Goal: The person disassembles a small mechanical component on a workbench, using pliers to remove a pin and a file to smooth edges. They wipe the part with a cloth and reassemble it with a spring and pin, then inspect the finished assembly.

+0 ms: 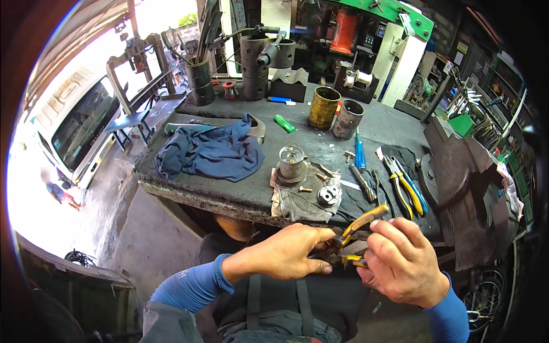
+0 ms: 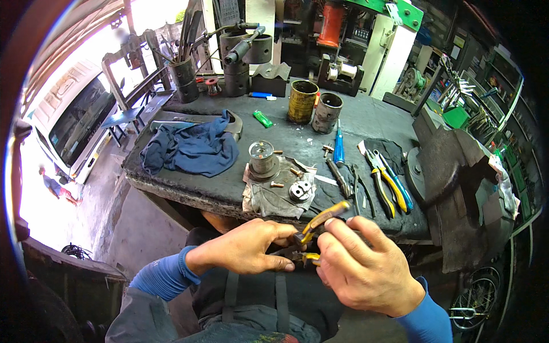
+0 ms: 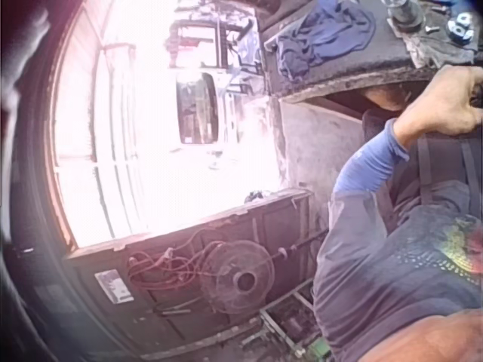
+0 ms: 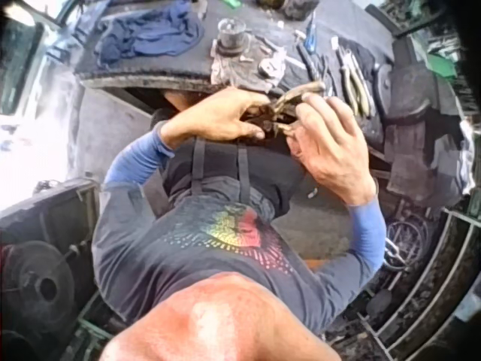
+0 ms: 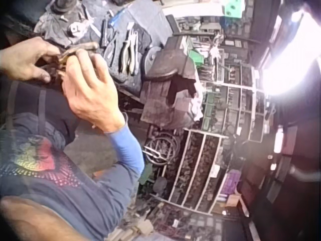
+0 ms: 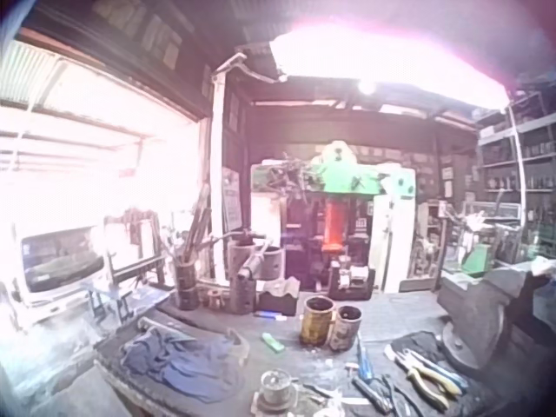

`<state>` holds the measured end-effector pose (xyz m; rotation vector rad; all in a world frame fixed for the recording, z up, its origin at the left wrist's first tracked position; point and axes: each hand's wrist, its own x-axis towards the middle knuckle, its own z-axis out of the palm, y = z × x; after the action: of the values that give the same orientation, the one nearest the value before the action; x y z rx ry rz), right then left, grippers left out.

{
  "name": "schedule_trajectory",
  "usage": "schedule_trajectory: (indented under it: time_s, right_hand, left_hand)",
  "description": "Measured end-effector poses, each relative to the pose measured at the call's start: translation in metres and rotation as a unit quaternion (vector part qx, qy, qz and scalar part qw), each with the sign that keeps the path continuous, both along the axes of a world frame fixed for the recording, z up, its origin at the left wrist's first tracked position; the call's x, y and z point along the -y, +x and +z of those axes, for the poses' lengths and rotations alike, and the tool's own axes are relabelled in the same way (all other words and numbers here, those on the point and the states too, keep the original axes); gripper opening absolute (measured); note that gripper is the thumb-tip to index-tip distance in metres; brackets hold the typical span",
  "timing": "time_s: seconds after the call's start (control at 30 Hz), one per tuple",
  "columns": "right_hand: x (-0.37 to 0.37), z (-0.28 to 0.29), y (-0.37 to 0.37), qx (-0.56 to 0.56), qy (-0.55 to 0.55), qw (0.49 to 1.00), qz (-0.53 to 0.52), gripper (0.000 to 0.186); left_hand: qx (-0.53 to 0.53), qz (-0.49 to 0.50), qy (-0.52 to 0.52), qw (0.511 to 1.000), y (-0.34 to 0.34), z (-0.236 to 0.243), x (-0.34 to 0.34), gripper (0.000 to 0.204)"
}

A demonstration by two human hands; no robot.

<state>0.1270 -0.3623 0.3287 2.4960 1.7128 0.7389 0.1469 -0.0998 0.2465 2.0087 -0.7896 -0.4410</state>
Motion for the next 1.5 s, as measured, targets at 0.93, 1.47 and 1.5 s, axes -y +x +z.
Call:
schedule_trajectory:
  time_s: [0.93,1.47,1.5]
  right_hand:
    - [-0.066,-0.006,0.077,-0.415,0.723,0.541,0.112,0.022]
    - [-0.043,-0.061,0.008,-0.429,0.779,0.447,0.099,0.027]
    - [-0.043,-0.061,0.007,-0.431,0.776,0.449,0.099,0.027]
  left_hand:
    - [0.135,0.508,-0.108,0.844,0.110,-0.053,-0.012,0.085]
    - [-0.073,0.185,-0.458,0.866,0.053,0.010,-0.091,0.078]
    - [-0.081,0.177,-0.462,0.866,0.048,0.012,-0.089,0.080]
